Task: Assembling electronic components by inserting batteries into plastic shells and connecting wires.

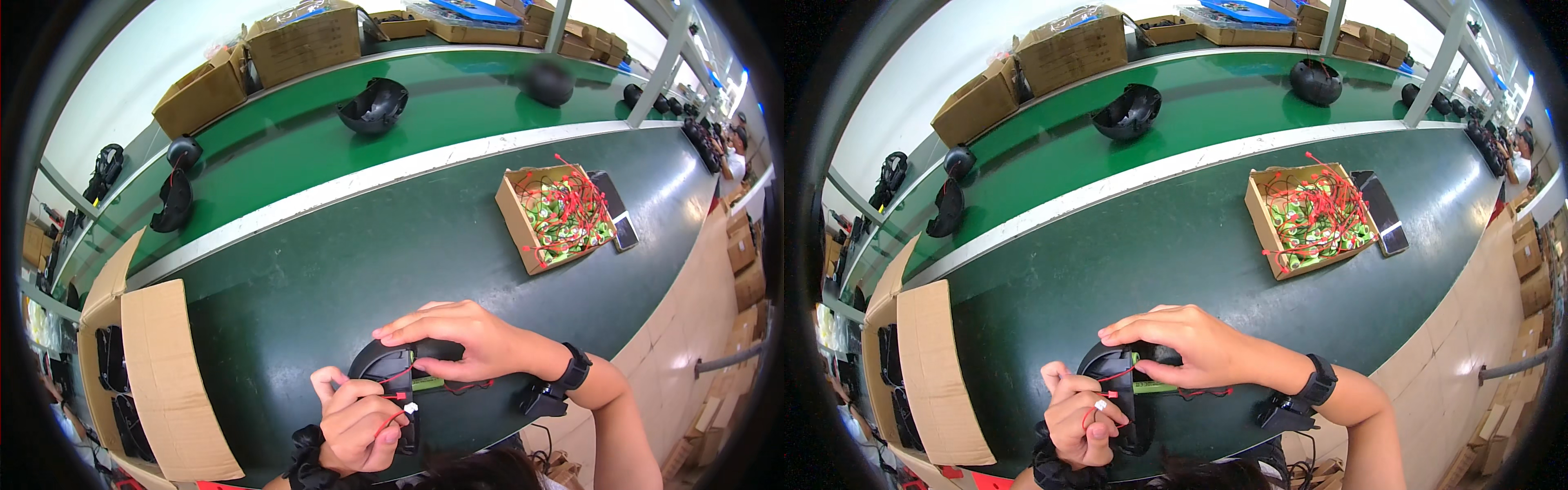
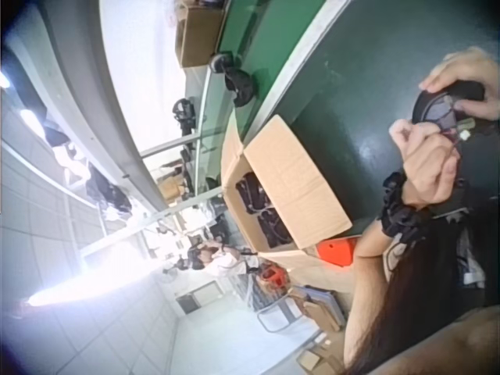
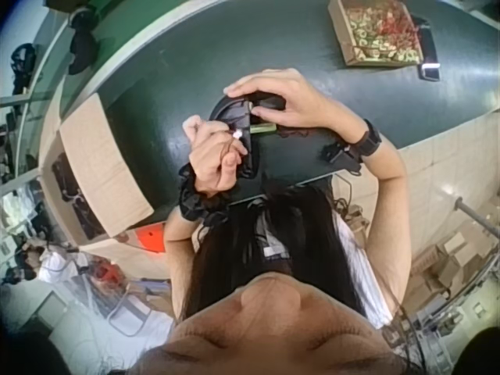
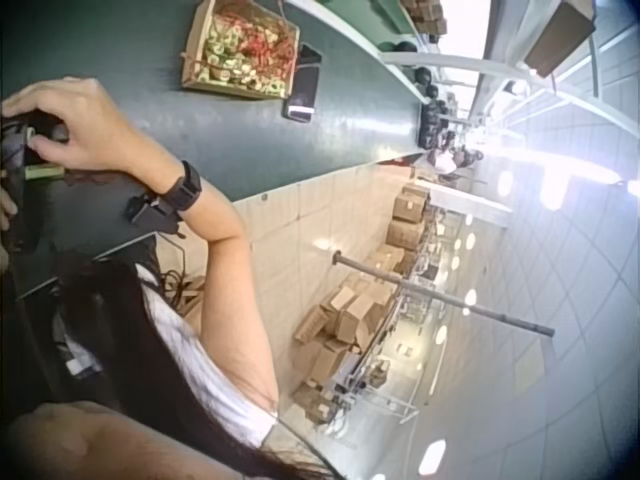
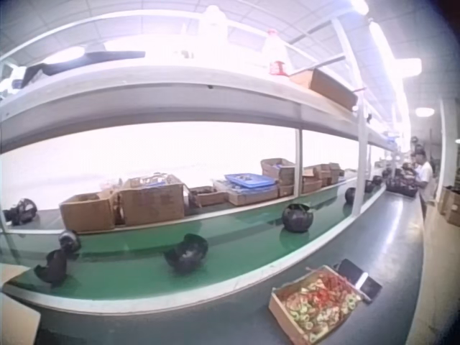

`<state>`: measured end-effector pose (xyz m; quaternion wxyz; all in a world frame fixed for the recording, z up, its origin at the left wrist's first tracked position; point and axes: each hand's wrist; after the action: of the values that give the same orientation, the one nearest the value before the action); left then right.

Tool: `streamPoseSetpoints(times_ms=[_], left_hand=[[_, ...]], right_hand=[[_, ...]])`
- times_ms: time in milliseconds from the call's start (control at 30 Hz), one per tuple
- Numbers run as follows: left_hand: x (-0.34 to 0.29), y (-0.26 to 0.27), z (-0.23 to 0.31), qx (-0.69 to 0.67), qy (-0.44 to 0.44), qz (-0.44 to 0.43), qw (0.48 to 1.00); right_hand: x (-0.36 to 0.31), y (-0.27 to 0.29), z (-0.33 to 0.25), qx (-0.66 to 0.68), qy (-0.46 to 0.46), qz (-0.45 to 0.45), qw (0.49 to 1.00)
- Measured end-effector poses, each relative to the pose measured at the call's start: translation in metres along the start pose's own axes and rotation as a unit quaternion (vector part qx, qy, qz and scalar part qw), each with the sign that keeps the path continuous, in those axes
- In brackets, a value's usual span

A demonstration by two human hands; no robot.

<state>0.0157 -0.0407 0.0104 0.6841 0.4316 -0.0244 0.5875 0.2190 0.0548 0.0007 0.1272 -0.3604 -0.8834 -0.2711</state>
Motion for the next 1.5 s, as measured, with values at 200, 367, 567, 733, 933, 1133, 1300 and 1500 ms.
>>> streamPoseSetpoints(times_ms=[200,367,567,733,933,1133,1300,1500], left_hand=[[0.002,-0.002,-0.002,-0.037,-0.017,0.018,0.999],[0.004,-0.003,-0.001,-0.046,-0.006,0.01,0.999],[0.005,-0.004,-0.001,-0.045,-0.008,0.008,0.999],[0.004,-0.004,-0.001,-0.06,-0.003,0.004,0.998],[0.003,-0.005,0.0,-0.061,0.007,0.015,0.998],[0.005,-0.003,0.003,-0.036,0.014,0.013,0.999],[0.007,-0.005,0.002,-0.046,0.005,0.023,0.999],[0.004,-0.005,0.005,-0.05,0.04,0.012,0.998]], right_hand=[[0.0,0.002,0.0,0.015,-0.008,-0.003,1.0],[0.0,0.002,0.001,0.02,-0.02,0.001,1.0],[0.001,0.002,-0.003,0.017,-0.029,0.001,0.999],[0.001,0.002,-0.005,0.046,-0.046,0.014,0.998],[0.0,-0.001,-0.012,0.022,-0.056,0.044,0.997],[0.004,0.007,-0.014,0.032,-0.02,-0.004,0.999],[0.001,0.007,-0.005,0.023,-0.029,-0.017,0.999],[0.002,0.004,-0.006,0.055,-0.055,-0.008,0.997]])
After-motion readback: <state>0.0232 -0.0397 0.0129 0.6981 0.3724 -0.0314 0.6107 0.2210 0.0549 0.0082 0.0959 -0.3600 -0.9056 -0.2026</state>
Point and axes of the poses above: each hand's wrist, its own x-axis towards the middle knuckle, its own y-axis out of the back of the hand, z = x × y
